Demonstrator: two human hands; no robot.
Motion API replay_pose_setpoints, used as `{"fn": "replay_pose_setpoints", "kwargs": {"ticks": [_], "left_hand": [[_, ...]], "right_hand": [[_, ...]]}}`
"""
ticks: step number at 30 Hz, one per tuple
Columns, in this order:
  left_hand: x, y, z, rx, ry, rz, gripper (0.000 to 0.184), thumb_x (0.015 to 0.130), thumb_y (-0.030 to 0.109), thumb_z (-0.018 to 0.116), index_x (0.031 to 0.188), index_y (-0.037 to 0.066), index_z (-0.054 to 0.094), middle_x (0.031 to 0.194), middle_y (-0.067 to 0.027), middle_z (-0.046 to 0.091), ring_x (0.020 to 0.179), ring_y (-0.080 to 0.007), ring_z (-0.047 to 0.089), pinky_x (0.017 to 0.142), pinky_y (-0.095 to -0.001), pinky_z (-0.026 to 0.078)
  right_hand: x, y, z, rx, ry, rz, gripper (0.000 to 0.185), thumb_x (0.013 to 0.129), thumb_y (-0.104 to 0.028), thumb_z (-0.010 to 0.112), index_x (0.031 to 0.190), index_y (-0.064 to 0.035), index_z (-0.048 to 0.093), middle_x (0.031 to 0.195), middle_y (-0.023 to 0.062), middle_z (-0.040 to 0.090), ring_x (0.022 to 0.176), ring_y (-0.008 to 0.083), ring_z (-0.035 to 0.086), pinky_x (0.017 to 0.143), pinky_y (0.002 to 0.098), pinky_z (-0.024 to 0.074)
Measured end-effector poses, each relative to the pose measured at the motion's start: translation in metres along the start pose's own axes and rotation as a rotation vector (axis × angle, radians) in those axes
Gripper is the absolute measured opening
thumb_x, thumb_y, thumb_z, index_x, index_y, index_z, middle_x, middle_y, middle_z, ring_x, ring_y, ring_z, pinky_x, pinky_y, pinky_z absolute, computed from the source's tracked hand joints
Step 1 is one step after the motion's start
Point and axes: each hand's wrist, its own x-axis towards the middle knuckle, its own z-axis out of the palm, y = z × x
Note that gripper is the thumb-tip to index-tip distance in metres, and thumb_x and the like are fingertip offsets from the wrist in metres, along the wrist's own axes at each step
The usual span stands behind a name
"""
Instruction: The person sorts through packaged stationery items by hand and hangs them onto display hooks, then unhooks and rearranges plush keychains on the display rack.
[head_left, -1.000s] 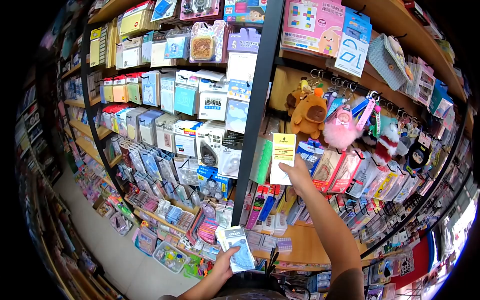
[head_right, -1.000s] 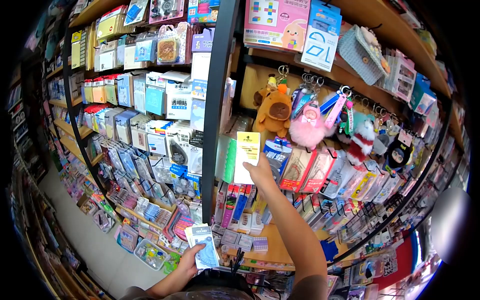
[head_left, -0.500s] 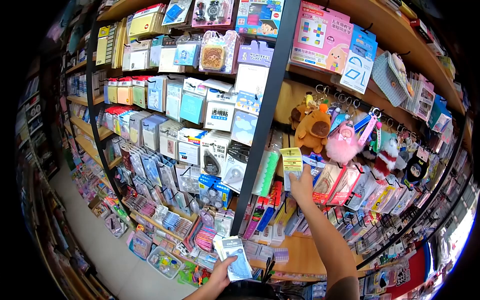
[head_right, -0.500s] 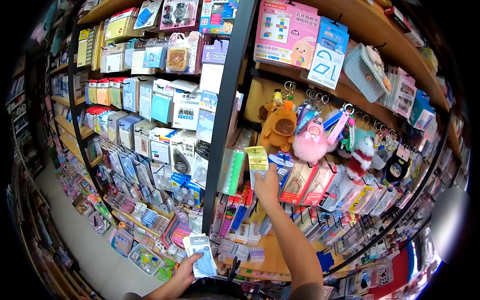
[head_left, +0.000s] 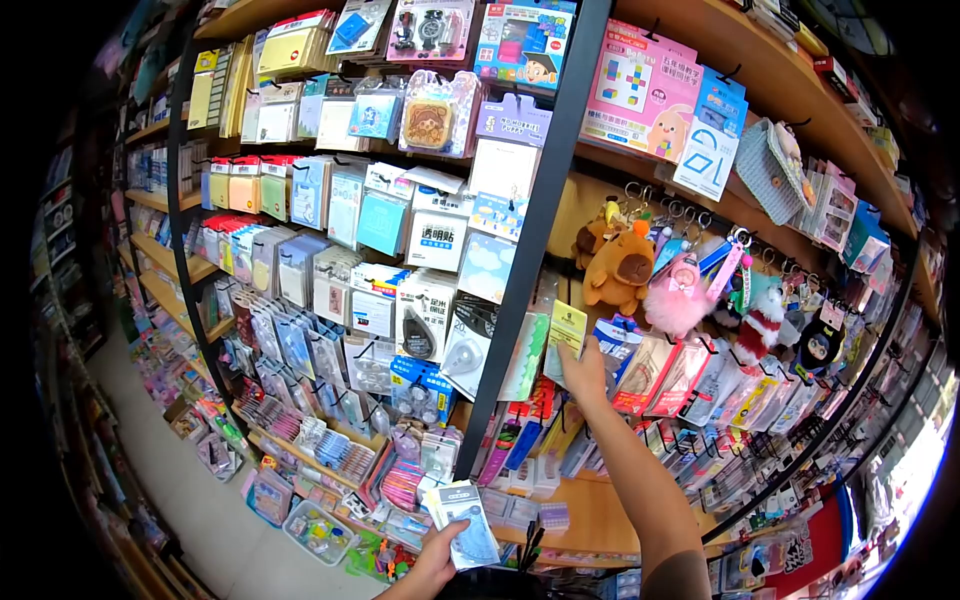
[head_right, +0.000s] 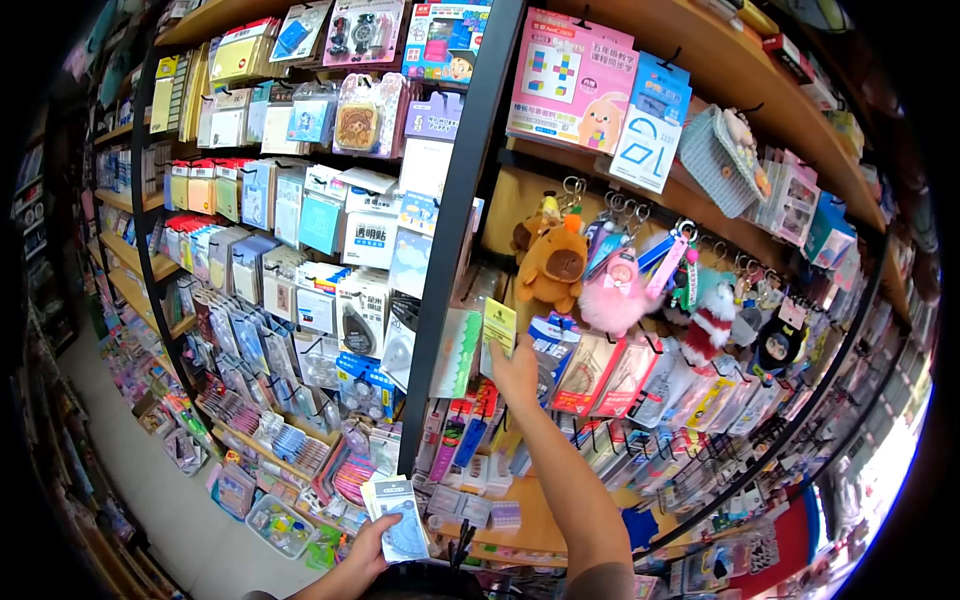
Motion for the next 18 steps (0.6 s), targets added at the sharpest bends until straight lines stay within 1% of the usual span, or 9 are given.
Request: {"fn": "replay_pose_setpoints", "kwargs": {"ticks": [1, 4, 7, 10, 13, 14, 17, 18], "left_hand": [[0.0, -0.001, -0.001, 0.0, -0.003, -0.008, 0.035, 0.08, 0.005, 0.056, 0.114, 0.001, 0.05, 0.102, -0.0138, 0.06, 0.093, -0.0298, 0.06, 0.083, -0.0481, 0.049], [0.003, -0.002, -0.004, 0.007, -0.01, -0.025, 0.034, 0.08, 0.006, 0.056, 0.114, 0.001, 0.051, 0.103, -0.0135, 0.06, 0.093, -0.0293, 0.06, 0.083, -0.0478, 0.049], [0.004, -0.003, -0.005, 0.022, -0.013, -0.031, 0.034, 0.08, 0.007, 0.056, 0.114, 0.002, 0.051, 0.103, -0.0133, 0.06, 0.094, -0.029, 0.06, 0.083, -0.0474, 0.049], [0.002, -0.002, -0.003, 0.031, -0.02, -0.036, 0.035, 0.081, 0.007, 0.056, 0.114, 0.002, 0.05, 0.103, -0.0131, 0.06, 0.094, -0.0288, 0.06, 0.083, -0.047, 0.049], [0.001, -0.002, -0.004, 0.036, -0.029, -0.033, 0.035, 0.081, 0.007, 0.055, 0.115, 0.002, 0.05, 0.102, -0.0128, 0.06, 0.093, -0.0284, 0.061, 0.083, -0.0465, 0.049], [-0.001, -0.002, -0.003, 0.042, -0.031, -0.027, 0.035, 0.081, 0.007, 0.055, 0.115, 0.001, 0.05, 0.102, -0.0127, 0.06, 0.093, -0.0283, 0.061, 0.083, -0.0464, 0.049], [-0.007, 0.001, 0.001, 0.048, -0.019, -0.007, 0.035, 0.08, 0.006, 0.055, 0.114, 0.001, 0.05, 0.101, -0.0125, 0.06, 0.093, -0.028, 0.061, 0.082, -0.0461, 0.049], [-0.009, 0.003, 0.003, 0.046, -0.013, 0.0, 0.034, 0.08, 0.006, 0.055, 0.114, 0.001, 0.05, 0.101, -0.0124, 0.06, 0.093, -0.028, 0.06, 0.082, -0.046, 0.049]], "right_hand": [[-0.001, -0.001, 0.001, 0.016, 0.026, -0.013, 0.03, 0.079, -0.021, 0.061, 0.091, 0.0041, 0.05, 0.084, 0.0191, 0.062, 0.08, 0.0294, 0.061, 0.071, 0.0364, 0.0453], [0.003, -0.024, -0.006, 0.101, 0.048, 0.013, 0.031, 0.082, -0.026, 0.059, 0.089, 0.0029, 0.052, 0.077, 0.0208, 0.06, 0.075, 0.0358, 0.06, 0.066, 0.0423, 0.0442], [0.011, -0.043, -0.014, -0.027, 0.089, -0.036, 0.028, 0.083, -0.026, 0.057, 0.085, 0.0021, 0.055, 0.074, 0.0206, 0.06, 0.071, 0.0352, 0.06, 0.062, 0.0439, 0.0428], [0.028, -0.034, -0.008, -0.147, 0.229, -0.222, 0.028, 0.081, -0.026, 0.057, 0.081, 0.0014, 0.058, 0.074, 0.0216, 0.06, 0.071, 0.0364, 0.059, 0.062, 0.0446, 0.0442], [0.038, -0.043, -0.012, -0.275, 0.176, -0.1, 0.028, 0.08, -0.027, 0.057, 0.079, 0.0006, 0.062, 0.075, 0.0219, 0.061, 0.071, 0.0381, 0.059, 0.063, 0.0454, 0.0456], [0.039, -0.049, -0.015, -0.343, 0.164, -0.102, 0.029, 0.079, -0.029, 0.058, 0.077, 0.0002, 0.063, 0.074, 0.0229, 0.061, 0.072, 0.039, 0.06, 0.063, 0.0458, 0.0471], [0.039, -0.055, -0.022, -0.536, 0.107, -0.147, 0.032, 0.078, -0.03, 0.059, 0.077, 0.0015, 0.064, 0.073, 0.0227, 0.061, 0.072, 0.0374, 0.06, 0.065, 0.0444, 0.0467], [0.038, -0.055, -0.026, -0.586, 0.082, -0.162, 0.032, 0.077, -0.03, 0.06, 0.074, 0.0012, 0.063, 0.073, 0.0219, 0.062, 0.071, 0.0362, 0.061, 0.063, 0.044, 0.0469]]}}
